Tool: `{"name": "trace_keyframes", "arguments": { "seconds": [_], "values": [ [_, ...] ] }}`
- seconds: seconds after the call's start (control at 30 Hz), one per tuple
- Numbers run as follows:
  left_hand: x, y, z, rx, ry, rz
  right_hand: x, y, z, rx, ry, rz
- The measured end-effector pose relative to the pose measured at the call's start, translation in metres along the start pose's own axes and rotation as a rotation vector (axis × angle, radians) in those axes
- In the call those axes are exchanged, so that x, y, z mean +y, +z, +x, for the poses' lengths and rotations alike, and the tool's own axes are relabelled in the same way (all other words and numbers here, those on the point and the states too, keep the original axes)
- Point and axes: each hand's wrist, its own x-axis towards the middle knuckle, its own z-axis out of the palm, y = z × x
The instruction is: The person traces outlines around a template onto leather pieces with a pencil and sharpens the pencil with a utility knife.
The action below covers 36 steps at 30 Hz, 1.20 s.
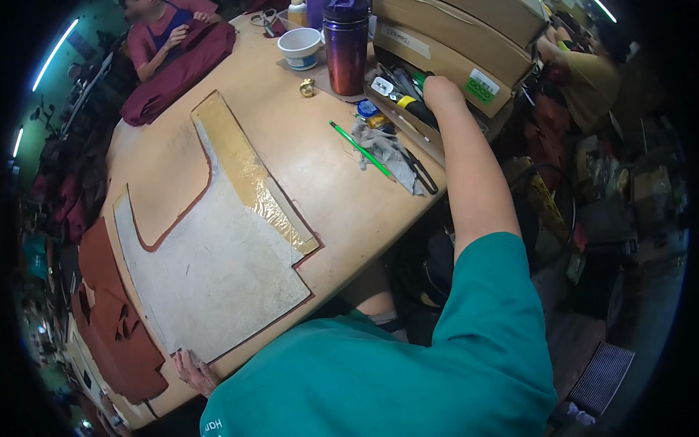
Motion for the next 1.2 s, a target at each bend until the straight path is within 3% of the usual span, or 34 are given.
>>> {"name": "trace_keyframes", "arguments": {
  "seconds": [0.33, 0.43, 0.53, 0.63, 0.7, 0.73, 0.83, 0.93, 0.97, 1.07, 1.2],
  "values": [
    [0.000, 0.001, -0.003, 0.060, -0.021, -0.064, 0.000, -0.004, -0.007, -0.036, -0.086, -0.114],
    [0.003, 0.000, -0.003, 0.079, -0.024, -0.085, -0.007, -0.018, -0.033, 0.120, -0.190, 0.013],
    [0.001, -0.002, -0.004, 0.056, -0.009, -0.130, -0.018, -0.030, -0.055, 0.609, -0.373, 0.328],
    [0.020, -0.018, 0.015, 0.114, 0.037, -0.147, -0.059, -0.057, -0.103, 0.487, -0.381, 1.665],
    [0.035, -0.026, 0.039, 0.099, 0.043, -0.466, -0.094, -0.060, -0.149, 0.106, -0.302, 2.281],
    [0.048, -0.032, 0.057, 0.099, 0.031, -0.615, -0.114, -0.055, -0.168, -0.068, -0.253, 2.389],
    [0.096, -0.040, 0.111, 0.019, 0.074, -0.973, -0.167, -0.029, -0.214, -0.531, -0.102, 2.501],
    [0.130, -0.034, 0.136, -0.203, -0.101, -1.367, -0.205, -0.014, -0.250, -0.672, -0.046, 2.446],
    [0.137, -0.033, 0.138, -0.268, -0.217, -1.544, -0.213, -0.012, -0.257, -0.685, -0.048, 2.430],
    [0.136, -0.027, 0.137, -0.276, -0.249, -1.629, -0.225, -0.006, -0.273, -0.668, -0.031, 2.384],
    [0.129, -0.019, 0.127, -0.225, -0.167, -1.501, -0.234, -0.001, -0.284, -0.596, -0.067, 2.326]
  ]
}}
